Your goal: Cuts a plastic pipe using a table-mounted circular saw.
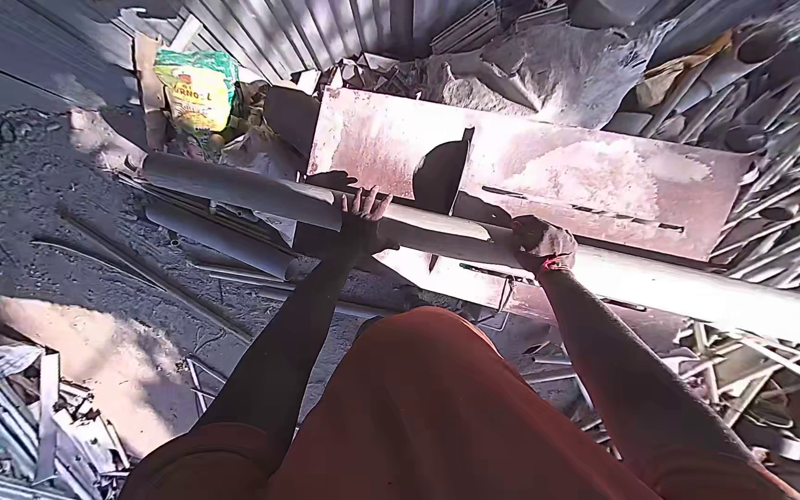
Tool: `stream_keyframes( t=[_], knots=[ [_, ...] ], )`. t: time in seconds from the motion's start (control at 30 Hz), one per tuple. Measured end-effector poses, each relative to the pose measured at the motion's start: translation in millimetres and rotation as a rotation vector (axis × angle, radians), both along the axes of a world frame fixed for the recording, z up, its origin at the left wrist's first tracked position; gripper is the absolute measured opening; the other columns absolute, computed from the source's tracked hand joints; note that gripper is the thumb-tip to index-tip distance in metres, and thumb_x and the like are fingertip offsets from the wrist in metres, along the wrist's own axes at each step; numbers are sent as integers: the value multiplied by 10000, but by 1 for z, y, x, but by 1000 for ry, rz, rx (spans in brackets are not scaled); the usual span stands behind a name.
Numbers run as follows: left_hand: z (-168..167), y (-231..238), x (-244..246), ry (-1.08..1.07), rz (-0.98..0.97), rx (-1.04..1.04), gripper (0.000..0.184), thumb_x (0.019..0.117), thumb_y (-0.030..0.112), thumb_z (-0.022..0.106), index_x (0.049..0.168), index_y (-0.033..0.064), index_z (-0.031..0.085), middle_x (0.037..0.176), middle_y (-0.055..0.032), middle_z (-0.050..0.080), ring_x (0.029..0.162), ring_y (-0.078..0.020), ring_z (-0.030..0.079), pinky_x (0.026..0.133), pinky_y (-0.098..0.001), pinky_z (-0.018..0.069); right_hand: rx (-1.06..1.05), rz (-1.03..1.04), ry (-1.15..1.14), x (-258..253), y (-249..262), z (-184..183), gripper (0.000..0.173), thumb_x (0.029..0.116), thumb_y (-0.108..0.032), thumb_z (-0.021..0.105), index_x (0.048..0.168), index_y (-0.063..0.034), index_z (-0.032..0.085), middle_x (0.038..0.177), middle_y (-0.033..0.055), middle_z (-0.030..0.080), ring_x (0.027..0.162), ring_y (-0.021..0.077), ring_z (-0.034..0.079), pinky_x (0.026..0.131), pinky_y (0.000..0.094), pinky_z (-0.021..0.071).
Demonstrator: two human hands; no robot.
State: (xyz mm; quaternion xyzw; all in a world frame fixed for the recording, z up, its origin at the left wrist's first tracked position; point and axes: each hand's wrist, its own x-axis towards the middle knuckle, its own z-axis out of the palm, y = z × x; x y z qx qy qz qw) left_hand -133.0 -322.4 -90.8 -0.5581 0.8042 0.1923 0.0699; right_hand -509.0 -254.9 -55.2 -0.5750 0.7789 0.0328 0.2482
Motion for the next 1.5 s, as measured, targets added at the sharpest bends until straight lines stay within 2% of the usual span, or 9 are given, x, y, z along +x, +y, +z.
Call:
stream_keyframes(
  t=[0.27,0.37,0.53,0.57,0.77,0.9,1.1,1.27,1.5],
  knots=[
    [18,-19,-5,75,38,100,1250,584,784,809,1623,287,324,1716,-61,209,1588,-358,97,1203,-710,36,-36,-21,-49,2,-12,8,305,979,-172,629,1281,-164,668,1161,228,711,1068,481,669,876,754,449],
    [22,-26,-7,19,26,158,1278,592,813,782,1641,304,260,1730,-66,148,1595,-352,46,1204,-715,31,-113,-33,-47,-2,-15,1,303,1038,-295,547,1279,-170,681,1182,198,719,1094,450,678,900,730,472],
    [14,-36,-9,-19,-52,140,1240,648,843,722,1649,302,229,1717,-150,156,1569,-447,104,1173,-754,54,-408,52,58,-12,-8,-19,363,1047,-386,476,1189,-180,738,1145,68,756,1079,270,713,990,526,503],
    [12,-39,-10,-6,-58,161,1180,710,716,790,1650,279,225,1713,-183,136,1560,-481,87,1153,-778,34,-438,62,68,-10,-3,-22,364,1045,-389,474,1193,-190,739,1143,53,756,1088,249,706,1012,505,488],
    [21,-43,-12,-86,-44,184,1246,707,805,727,1667,285,127,1721,-203,27,1566,-479,29,1171,-759,23,-500,99,157,31,18,-37,392,1046,-373,413,1213,-238,741,1245,13,732,1201,234,661,1066,493,455],
    [16,-40,-9,-45,-15,141,1222,707,767,748,1664,292,154,1725,-184,31,1573,-459,12,1175,-737,13,-481,90,168,31,13,-38,399,1041,-370,406,1202,-234,744,1216,24,741,1189,259,666,1041,527,460],
    [-14,-8,4,27,10,-217,950,835,855,509,1599,306,376,1685,-170,259,1562,-427,187,1199,-730,53,-349,93,144,27,1,-40,444,1044,-421,360,1259,-252,710,1261,37,721,1215,283,646,1073,554,423],
    [-15,-15,-2,45,-9,-227,867,877,778,546,1591,312,391,1682,-180,261,1552,-469,182,1175,-760,48,-269,74,130,24,-10,-30,436,1036,-414,396,1227,-191,718,1242,73,722,1193,305,650,1049,580,420],
    [2,-43,-8,25,-27,-34,957,859,850,470,1619,286,329,1712,-105,210,1575,-420,127,1178,-756,32,-135,28,93,22,-31,-15,402,1037,-403,404,1178,-190,715,1196,67,730,1182,298,651,1009,587,439]
  ],
)
